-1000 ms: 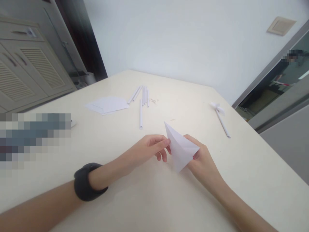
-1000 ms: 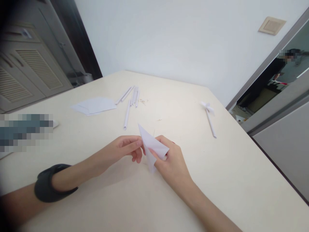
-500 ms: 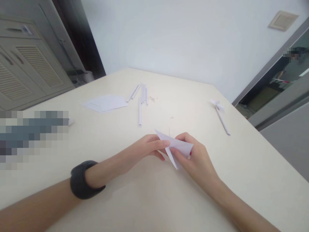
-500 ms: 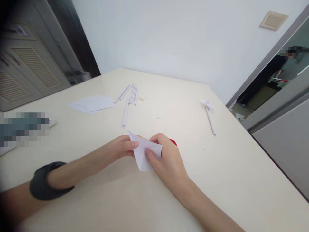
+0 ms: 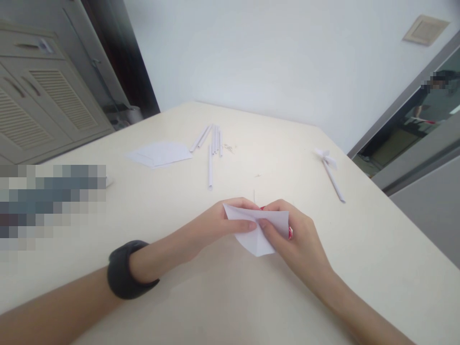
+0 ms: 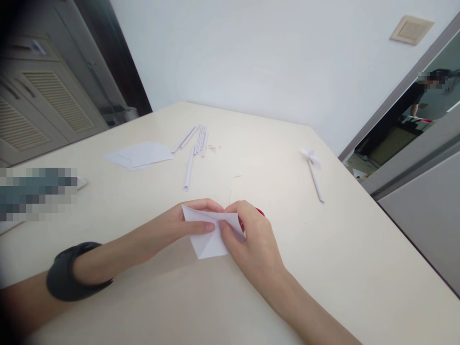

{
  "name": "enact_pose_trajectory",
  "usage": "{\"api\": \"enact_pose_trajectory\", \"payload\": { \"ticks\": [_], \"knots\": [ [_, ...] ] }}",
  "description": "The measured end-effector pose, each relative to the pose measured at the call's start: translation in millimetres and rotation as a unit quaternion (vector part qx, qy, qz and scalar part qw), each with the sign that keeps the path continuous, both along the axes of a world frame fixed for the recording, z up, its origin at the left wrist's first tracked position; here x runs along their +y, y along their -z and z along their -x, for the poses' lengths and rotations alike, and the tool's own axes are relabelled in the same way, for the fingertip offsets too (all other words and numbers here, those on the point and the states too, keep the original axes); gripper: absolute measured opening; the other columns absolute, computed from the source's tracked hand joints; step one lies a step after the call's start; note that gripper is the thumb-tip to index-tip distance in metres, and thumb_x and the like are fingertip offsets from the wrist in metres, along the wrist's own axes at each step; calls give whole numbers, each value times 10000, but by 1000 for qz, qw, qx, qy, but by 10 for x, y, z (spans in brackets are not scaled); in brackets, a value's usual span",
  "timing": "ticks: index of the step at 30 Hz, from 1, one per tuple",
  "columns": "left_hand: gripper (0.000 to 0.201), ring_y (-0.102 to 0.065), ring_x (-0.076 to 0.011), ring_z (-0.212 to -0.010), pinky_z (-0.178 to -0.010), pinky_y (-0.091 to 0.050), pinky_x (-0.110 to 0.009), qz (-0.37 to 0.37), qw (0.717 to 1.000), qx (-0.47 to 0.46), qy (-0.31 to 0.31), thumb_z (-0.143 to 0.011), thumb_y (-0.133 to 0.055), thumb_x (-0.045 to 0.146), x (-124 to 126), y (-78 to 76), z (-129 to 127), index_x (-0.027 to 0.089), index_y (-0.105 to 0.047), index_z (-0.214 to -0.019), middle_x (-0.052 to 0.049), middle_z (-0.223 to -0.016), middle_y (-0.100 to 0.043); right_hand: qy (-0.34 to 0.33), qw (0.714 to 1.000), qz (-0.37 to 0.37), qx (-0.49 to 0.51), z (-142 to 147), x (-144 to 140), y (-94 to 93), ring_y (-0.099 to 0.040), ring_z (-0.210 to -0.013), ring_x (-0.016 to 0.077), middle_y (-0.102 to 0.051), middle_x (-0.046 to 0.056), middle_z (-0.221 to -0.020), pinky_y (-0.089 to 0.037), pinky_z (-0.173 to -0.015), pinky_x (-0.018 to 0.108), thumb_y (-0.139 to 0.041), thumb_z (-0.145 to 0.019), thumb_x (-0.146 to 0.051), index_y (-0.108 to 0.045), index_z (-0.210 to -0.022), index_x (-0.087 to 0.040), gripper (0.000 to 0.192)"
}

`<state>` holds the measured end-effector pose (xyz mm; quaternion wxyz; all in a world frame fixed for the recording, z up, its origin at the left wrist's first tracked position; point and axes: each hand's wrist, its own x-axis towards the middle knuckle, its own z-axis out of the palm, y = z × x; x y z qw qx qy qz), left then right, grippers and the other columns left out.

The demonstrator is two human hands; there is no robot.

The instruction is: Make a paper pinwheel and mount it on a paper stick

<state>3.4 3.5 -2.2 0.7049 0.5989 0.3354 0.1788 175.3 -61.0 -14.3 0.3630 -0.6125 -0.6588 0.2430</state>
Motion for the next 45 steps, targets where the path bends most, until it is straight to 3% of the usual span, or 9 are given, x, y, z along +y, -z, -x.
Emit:
{"api": "enact_pose_trajectory", "payload": {
  "ticks": [7,11,16,23,35,45],
  "knots": [
    [230,-600,-177,-834,-723,-427,-281,-11,1000,-2,-14,-767,-647,281,-1,73,26,219,-575,-977,-13,-896,-639,9,999,26,22,-4,14,-8,-553,-681,158,-601,-7,-752,-391,-524,249,-511,-852,-315,-539,-808,-209,118],
    [226,-618,-192,-861,-739,-448,-290,-10,1000,-20,-13,-765,-648,256,1,88,31,207,-581,-975,-26,-923,-658,11,994,69,82,2,28,-80,-584,-695,184,-618,20,-778,-430,-531,271,-533,-838,-330,-573,-822,-193,143],
    [333,-616,-246,-990,-839,-464,-361,-1,999,-46,-23,-759,-658,258,10,68,26,204,-570,-1077,-67,-1075,-662,-6,967,144,208,-5,30,-146,-626,-827,230,-658,56,-933,-490,-630,316,-558,-835,-339,-601,-980,-200,206],
    [421,-615,-254,-1038,-900,-472,-385,32,997,-70,-21,-758,-638,139,-9,1,20,186,-568,-1171,-81,-1152,-659,-20,935,138,327,-41,42,-37,-636,-844,214,-679,54,-992,-495,-662,305,-544,-850,-415,-626,-1058,-226,293],
    [436,-605,-281,-1069,-921,-476,-424,59,995,-76,-39,-764,-627,136,-34,-21,13,190,-563,-1191,-93,-1191,-641,-39,894,182,408,-26,29,-45,-654,-827,213,-696,73,-986,-476,-653,276,-549,-845,-428,-649,-1052,-205,320],
    [431,-628,-273,-1026,-863,-509,-394,54,994,-73,-55,-756,-643,151,-19,13,24,204,-576,-1178,-88,-1140,-668,-38,883,201,423,-40,31,-39,-639,-823,215,-684,75,-960,-453,-637,277,-540,-843,-452,-647,-1041,-209,331]
  ]
}}
